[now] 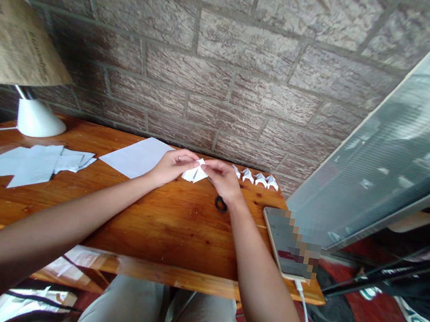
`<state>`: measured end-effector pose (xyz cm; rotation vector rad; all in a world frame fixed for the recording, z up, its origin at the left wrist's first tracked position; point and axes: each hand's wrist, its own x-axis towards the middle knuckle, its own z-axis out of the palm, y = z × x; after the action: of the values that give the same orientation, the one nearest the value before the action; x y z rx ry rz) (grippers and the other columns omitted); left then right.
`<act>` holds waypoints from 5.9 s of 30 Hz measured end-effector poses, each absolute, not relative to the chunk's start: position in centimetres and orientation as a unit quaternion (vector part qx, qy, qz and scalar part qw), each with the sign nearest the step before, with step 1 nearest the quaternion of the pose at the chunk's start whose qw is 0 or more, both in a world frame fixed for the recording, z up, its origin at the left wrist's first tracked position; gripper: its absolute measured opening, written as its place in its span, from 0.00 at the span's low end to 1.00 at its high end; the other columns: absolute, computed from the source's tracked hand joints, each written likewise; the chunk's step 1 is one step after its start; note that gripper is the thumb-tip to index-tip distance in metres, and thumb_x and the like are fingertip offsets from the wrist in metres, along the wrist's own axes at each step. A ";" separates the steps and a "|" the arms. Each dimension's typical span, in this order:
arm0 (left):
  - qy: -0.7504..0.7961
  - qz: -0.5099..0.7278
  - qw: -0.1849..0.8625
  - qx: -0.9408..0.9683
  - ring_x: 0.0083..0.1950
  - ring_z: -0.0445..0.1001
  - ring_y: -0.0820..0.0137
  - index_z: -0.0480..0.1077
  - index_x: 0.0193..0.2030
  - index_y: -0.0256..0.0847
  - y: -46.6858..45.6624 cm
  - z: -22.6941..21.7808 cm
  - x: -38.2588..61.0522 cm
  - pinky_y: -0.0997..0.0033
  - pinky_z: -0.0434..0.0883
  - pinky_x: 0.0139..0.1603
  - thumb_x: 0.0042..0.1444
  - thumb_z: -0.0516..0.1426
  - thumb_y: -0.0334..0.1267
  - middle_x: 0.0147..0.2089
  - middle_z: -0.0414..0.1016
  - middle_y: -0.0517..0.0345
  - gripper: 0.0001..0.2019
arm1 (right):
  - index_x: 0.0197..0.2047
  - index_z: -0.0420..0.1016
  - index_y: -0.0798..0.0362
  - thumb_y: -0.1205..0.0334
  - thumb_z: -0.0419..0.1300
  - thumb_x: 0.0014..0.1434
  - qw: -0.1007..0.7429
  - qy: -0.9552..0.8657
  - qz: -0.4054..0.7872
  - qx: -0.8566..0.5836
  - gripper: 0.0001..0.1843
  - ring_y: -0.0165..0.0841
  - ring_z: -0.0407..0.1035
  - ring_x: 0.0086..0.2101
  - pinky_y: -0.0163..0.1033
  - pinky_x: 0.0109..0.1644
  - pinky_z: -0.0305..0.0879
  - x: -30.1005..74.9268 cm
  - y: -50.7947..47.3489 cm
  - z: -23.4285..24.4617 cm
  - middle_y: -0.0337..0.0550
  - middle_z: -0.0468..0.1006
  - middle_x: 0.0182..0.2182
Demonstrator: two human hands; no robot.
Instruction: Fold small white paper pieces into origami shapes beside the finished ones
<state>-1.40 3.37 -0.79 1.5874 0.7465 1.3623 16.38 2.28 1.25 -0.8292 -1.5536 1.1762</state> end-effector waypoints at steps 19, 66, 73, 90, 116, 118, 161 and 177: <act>0.324 0.556 0.402 0.651 0.36 0.76 0.67 0.77 0.38 0.37 3.1 -0.7 -1.1 0.69 0.70 0.37 0.50 0.63 0.50 0.37 0.81 0.52 0.17 | 0.36 0.81 0.53 0.47 0.69 0.45 0.493 -0.640 0.453 -0.376 0.20 0.30 0.67 0.29 0.37 0.35 0.64 16.3 2.2 1.4 0.41 0.79 0.30; 0.319 0.543 0.583 0.513 0.38 0.75 0.67 0.79 0.38 0.36 3.9 -1.0 -1.3 0.64 0.70 0.45 0.41 0.69 0.47 0.37 0.80 0.53 0.19 | 0.33 0.76 0.54 0.44 0.62 0.51 0.554 -0.638 0.336 -0.416 0.20 0.28 0.62 0.22 0.34 0.27 0.60 15.9 2.5 0.5 0.36 0.71 0.21; 0.316 0.575 0.503 0.562 0.37 0.75 0.66 0.79 0.39 0.35 3.3 -0.2 -1.2 0.66 0.68 0.43 0.44 0.67 0.47 0.38 0.81 0.51 0.19 | 0.35 0.78 0.55 0.47 0.65 0.50 0.557 -0.623 0.379 -0.397 0.19 0.26 0.62 0.22 0.34 0.28 0.60 15.9 2.7 0.5 0.37 0.74 0.23; 0.289 0.570 0.547 0.541 0.33 0.73 0.71 0.76 0.35 0.37 4.2 -1.2 -1.1 0.71 0.70 0.38 0.50 0.62 0.55 0.32 0.77 0.57 0.20 | 0.32 0.78 0.53 0.46 0.66 0.49 0.544 -0.625 0.411 -0.381 0.18 0.26 0.60 0.21 0.33 0.25 0.55 15.8 2.4 0.8 0.35 0.71 0.19; 0.353 0.519 0.472 0.618 0.32 0.73 0.69 0.79 0.36 0.37 4.0 -1.4 -1.8 0.71 0.67 0.35 0.47 0.64 0.54 0.32 0.79 0.54 0.21 | 0.35 0.78 0.54 0.39 0.65 0.47 0.525 -0.637 0.380 -0.418 0.25 0.27 0.61 0.22 0.33 0.25 0.57 15.8 2.6 0.2 0.36 0.69 0.18; 0.351 0.522 0.462 0.626 0.33 0.73 0.68 0.79 0.36 0.37 3.9 -1.3 -1.8 0.71 0.67 0.35 0.47 0.64 0.54 0.32 0.79 0.54 0.20 | 0.35 0.79 0.55 0.40 0.65 0.46 0.525 -0.629 0.395 -0.415 0.25 0.27 0.60 0.21 0.33 0.24 0.56 15.9 2.7 0.1 0.35 0.68 0.18; 0.312 0.609 0.558 0.469 0.40 0.77 0.67 0.75 0.40 0.37 4.5 -1.9 -0.7 0.65 0.70 0.46 0.37 0.70 0.40 0.38 0.80 0.54 0.21 | 0.32 0.76 0.55 0.51 0.67 0.47 0.501 -0.570 0.493 -0.426 0.15 0.28 0.70 0.26 0.29 0.23 0.55 15.2 2.4 0.0 0.44 0.80 0.30; 0.276 0.584 0.614 0.453 0.38 0.74 0.71 0.76 0.38 0.36 4.3 -1.9 -0.9 0.67 0.69 0.45 0.38 0.70 0.38 0.39 0.79 0.54 0.19 | 0.36 0.77 0.55 0.52 0.64 0.52 0.428 -0.647 0.474 -0.416 0.15 0.27 0.71 0.26 0.29 0.23 0.56 15.2 2.2 -0.8 0.44 0.81 0.31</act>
<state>-0.93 4.28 -1.87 1.0438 0.6372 1.3459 15.25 2.22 -0.78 -1.0399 -1.6163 1.1843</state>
